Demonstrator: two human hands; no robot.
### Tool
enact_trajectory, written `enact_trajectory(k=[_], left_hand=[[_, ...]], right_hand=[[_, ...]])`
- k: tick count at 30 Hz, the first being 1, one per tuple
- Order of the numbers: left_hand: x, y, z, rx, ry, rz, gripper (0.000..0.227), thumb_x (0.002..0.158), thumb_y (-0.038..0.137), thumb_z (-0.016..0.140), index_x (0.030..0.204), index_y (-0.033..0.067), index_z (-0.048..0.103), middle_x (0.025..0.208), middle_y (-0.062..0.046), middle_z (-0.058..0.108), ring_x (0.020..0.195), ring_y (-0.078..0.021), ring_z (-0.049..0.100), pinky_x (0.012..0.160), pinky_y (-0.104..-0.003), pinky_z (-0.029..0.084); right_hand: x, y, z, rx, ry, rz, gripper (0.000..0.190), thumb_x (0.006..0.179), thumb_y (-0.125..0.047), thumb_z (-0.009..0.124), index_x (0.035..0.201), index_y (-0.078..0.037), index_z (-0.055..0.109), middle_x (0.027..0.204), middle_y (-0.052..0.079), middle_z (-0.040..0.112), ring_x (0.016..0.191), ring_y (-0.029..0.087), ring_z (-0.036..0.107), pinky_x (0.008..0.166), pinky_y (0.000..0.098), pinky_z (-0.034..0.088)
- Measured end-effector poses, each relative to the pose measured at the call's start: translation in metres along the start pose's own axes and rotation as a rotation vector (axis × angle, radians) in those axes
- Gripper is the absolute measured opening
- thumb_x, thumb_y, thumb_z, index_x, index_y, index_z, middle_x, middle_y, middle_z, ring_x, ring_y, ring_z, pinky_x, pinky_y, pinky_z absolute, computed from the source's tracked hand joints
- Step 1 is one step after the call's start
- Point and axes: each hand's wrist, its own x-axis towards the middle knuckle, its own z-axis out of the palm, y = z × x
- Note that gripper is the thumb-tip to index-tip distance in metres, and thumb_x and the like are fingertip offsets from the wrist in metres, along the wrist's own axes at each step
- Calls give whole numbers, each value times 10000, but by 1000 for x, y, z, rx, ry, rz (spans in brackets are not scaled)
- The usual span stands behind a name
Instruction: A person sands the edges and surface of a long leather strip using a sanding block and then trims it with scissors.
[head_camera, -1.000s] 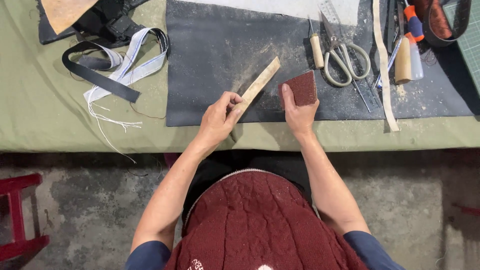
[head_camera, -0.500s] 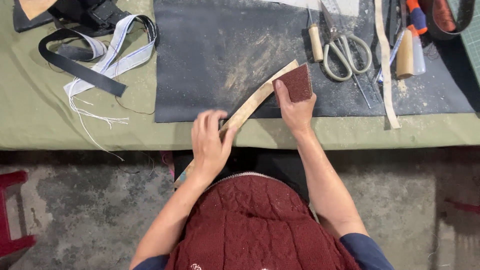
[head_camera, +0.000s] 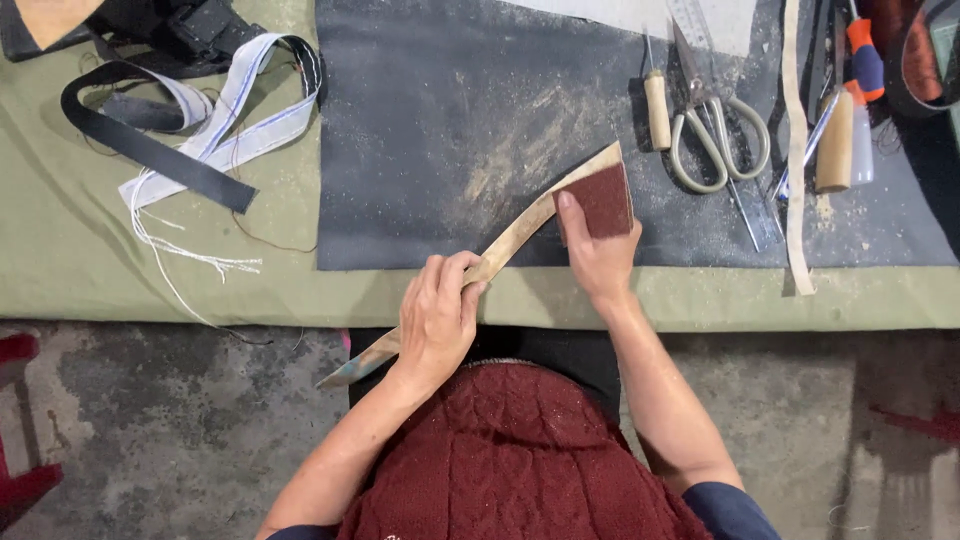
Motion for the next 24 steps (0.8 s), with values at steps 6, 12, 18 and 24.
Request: enact_trajectory(k=[6,12,18,24], left_hand=[[32,9,-9,49,-141,-164,240,993,208,583,1226,181,535,926,-96,555,742,-436,679,629,-543,544],[41,11,-11,67,-190,-210,144,1033,272,521,1170,229,536,891,-34,557,697,-361,716,619,-491,566],[52,16,-18,40,-274,-328,173,1020,252,537,1193,247,543,907,-41,563,745,-401,721,649,-527,582],[54,12,-18,14,-307,-347,197,1030,308,506,1216,245,522,903,-50,576,758,-415,716,656,-547,571]], right_hand=[[-29,-19,31,-121,-220,-86,199,785,-187,923,861,-120,752,675,79,742,578,249,731,545,305,538],[61,15,-12,-233,-172,-50,149,944,-128,793,999,-3,733,753,189,717,644,294,701,565,351,466],[26,-38,22,-62,-525,-81,152,807,-227,879,879,-149,771,707,56,754,627,270,739,579,290,547],[87,39,-41,-282,-499,-20,175,955,-257,807,1021,-101,765,825,113,754,762,285,736,696,368,530]])
